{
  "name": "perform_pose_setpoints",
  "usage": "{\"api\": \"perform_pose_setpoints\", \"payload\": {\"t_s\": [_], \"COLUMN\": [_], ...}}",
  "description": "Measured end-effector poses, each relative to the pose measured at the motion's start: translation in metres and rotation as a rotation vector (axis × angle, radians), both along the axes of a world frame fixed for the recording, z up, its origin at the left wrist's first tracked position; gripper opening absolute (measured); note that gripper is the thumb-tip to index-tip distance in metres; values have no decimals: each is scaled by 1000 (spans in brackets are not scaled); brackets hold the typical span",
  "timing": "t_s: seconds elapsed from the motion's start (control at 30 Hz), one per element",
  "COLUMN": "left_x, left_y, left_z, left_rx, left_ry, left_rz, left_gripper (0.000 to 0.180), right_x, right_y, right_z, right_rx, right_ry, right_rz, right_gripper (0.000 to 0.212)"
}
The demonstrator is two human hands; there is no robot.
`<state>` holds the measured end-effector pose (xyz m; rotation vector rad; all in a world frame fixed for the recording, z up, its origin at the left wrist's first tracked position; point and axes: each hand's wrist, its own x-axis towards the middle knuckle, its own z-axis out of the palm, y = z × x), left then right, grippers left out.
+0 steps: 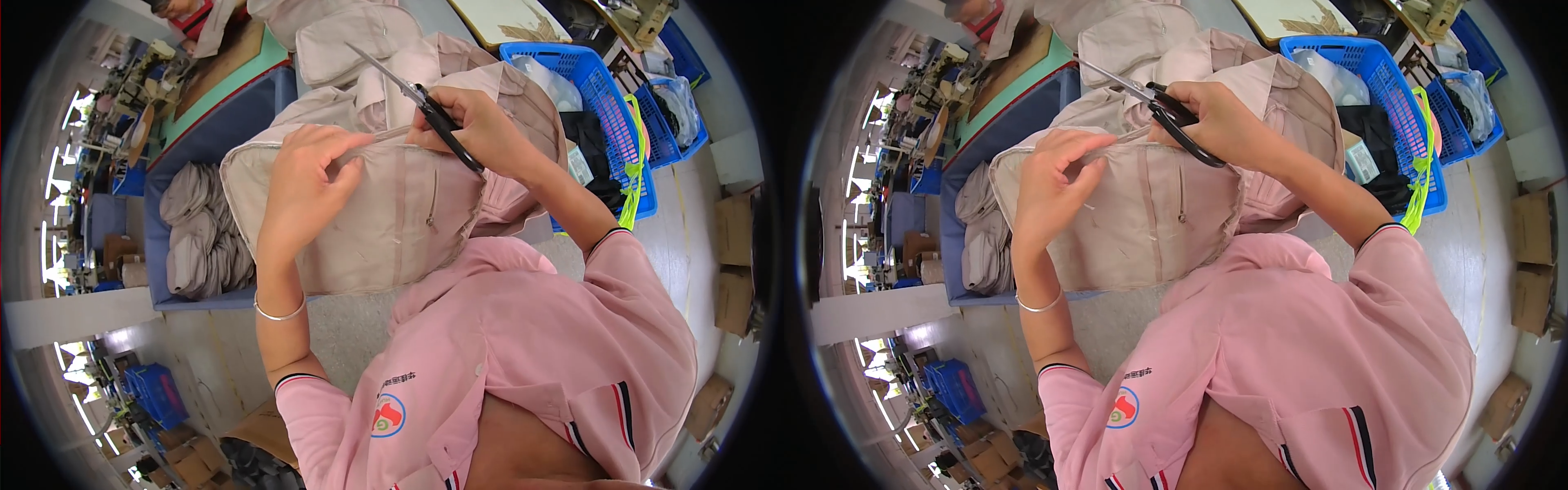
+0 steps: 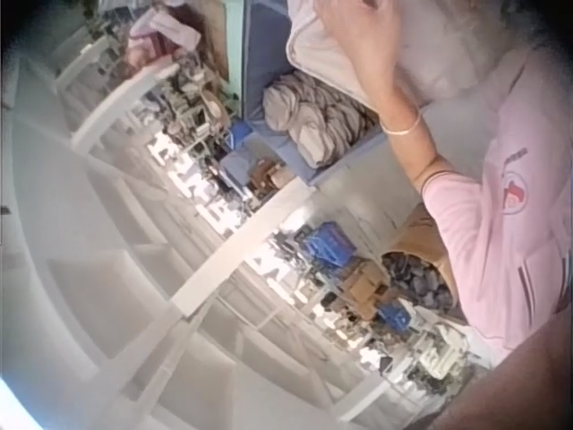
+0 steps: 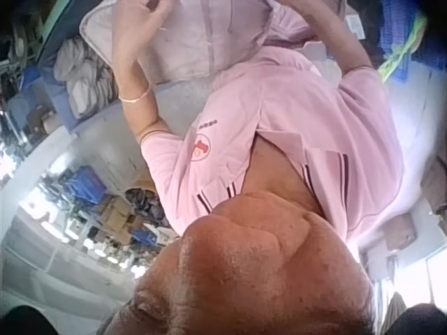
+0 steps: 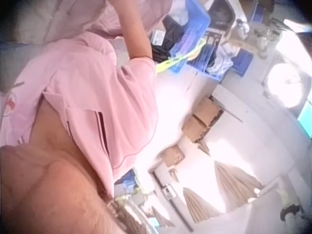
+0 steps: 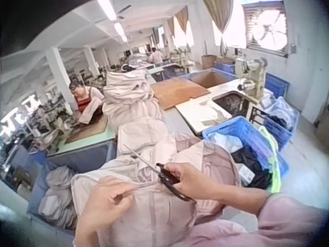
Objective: Trimming excess threads from backpacks using scissors in a factory setting.
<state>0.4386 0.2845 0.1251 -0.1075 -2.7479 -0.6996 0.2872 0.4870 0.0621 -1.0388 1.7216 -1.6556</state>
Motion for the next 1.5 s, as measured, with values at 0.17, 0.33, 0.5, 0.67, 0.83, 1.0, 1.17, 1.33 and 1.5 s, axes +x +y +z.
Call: {"api": "perform_pose_setpoints", "payload": {"t_s": [0.17,0.33,0.5,0.67,0.83,1.0,1.17,1.33,1.5], "left_x": [-12,-18,-19,-17,-17,-18,-21,-15,-9], "left_y": [6,17,17,21,34,28,15,-7,-7], "left_z": [1,0,-12,-24,-32,-33,-22,-10,-19], "left_rx": [-3,39,-82,-198,-226,70,262,15,10], "left_ry": [-117,-125,12,151,176,-96,-277,-129,-70], "left_rz": [27,-19,-157,-191,-89,28,13,-38,5], "left_gripper": [26,17,20,14,10,14,14,15,15], "right_x": [-2,2,2,2,4,5,3,-2,-11], "right_y": [2,4,3,5,5,7,13,26,56], "right_z": [-4,1,-11,-15,-22,-28,-28,-33,-25], "right_rx": [-64,-55,-80,-60,-67,-44,-17,11,351], "right_ry": [-113,-160,-175,-232,-254,-211,-282,-185,405], "right_rz": [-16,4,5,33,50,41,57,29,-24], "right_gripper": [19,21,20,22,23,24,24,28,45]}}
